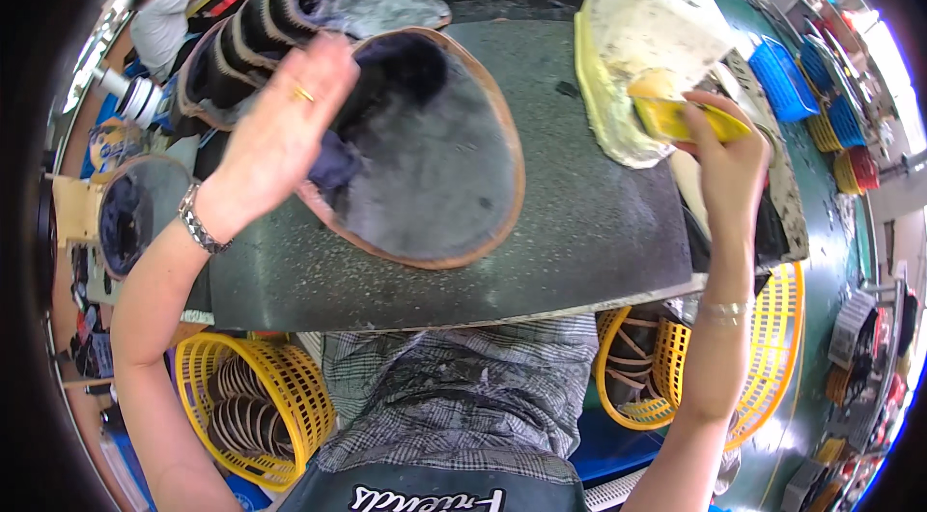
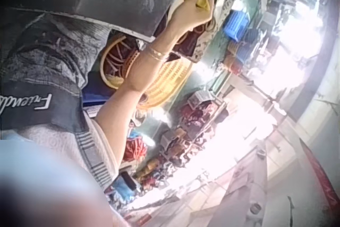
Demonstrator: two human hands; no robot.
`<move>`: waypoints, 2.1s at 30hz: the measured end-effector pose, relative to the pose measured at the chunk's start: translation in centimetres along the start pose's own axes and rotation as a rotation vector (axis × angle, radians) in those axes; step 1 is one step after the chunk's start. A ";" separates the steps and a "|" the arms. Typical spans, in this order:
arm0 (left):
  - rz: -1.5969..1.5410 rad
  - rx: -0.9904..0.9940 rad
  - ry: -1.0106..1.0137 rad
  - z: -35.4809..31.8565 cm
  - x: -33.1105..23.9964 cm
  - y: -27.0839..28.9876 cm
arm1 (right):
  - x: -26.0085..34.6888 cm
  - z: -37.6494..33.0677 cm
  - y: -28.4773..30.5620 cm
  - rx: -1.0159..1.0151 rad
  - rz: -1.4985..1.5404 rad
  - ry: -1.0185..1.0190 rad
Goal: Applying glue to the inner edges and lining of shoe components using a brush and organizing them into a basket.
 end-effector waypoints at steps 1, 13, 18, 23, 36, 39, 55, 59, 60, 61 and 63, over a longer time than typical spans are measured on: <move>-0.201 0.095 -0.113 -1.0 -0.7 0.0 | 0.3 -0.7 0.5 -0.020 0.032 0.021; -0.293 0.638 0.375 0.1 -3.9 -3.9 | 1.6 -3.8 2.1 -0.115 0.314 -0.044; -0.270 0.374 0.430 5.1 -4.4 -5.9 | 1.5 -3.5 0.2 -0.119 0.364 -0.079; -0.497 0.651 0.511 7.3 -2.3 -7.5 | 0.7 -4.7 -0.4 -0.024 0.455 -0.141; -0.817 0.871 0.383 6.0 1.1 -7.3 | 6.1 -4.8 -18.6 0.466 -0.171 0.979; -0.977 0.791 0.452 3.8 1.4 -7.1 | 5.1 -5.1 -18.5 0.374 -0.236 0.868; -0.903 0.213 0.819 -3.9 0.8 -5.0 | 7.3 -10.5 -23.5 1.033 0.802 -0.651; -0.950 0.410 0.821 -5.6 0.9 -5.0 | 7.8 -10.0 -22.5 1.064 0.843 -0.732; -0.952 0.391 0.855 -5.8 1.2 -5.1 | 8.1 -9.4 -22.1 0.921 0.897 -0.654; -0.954 0.389 0.861 -5.8 1.3 -5.2 | 8.3 -8.9 -21.5 0.786 0.966 -0.566; -1.086 0.382 0.919 -5.7 1.4 -5.9 | 8.2 -9.2 -21.4 0.593 0.815 -0.440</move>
Point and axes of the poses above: each hand's wrist, its own z-axis towards the middle knuckle, its own y-axis out of the back of the hand, x = y × z, the point moved 5 cm from there along z, towards the middle knuckle, and after that the axes turned 7 degrees about y, right-handed, at the moved point
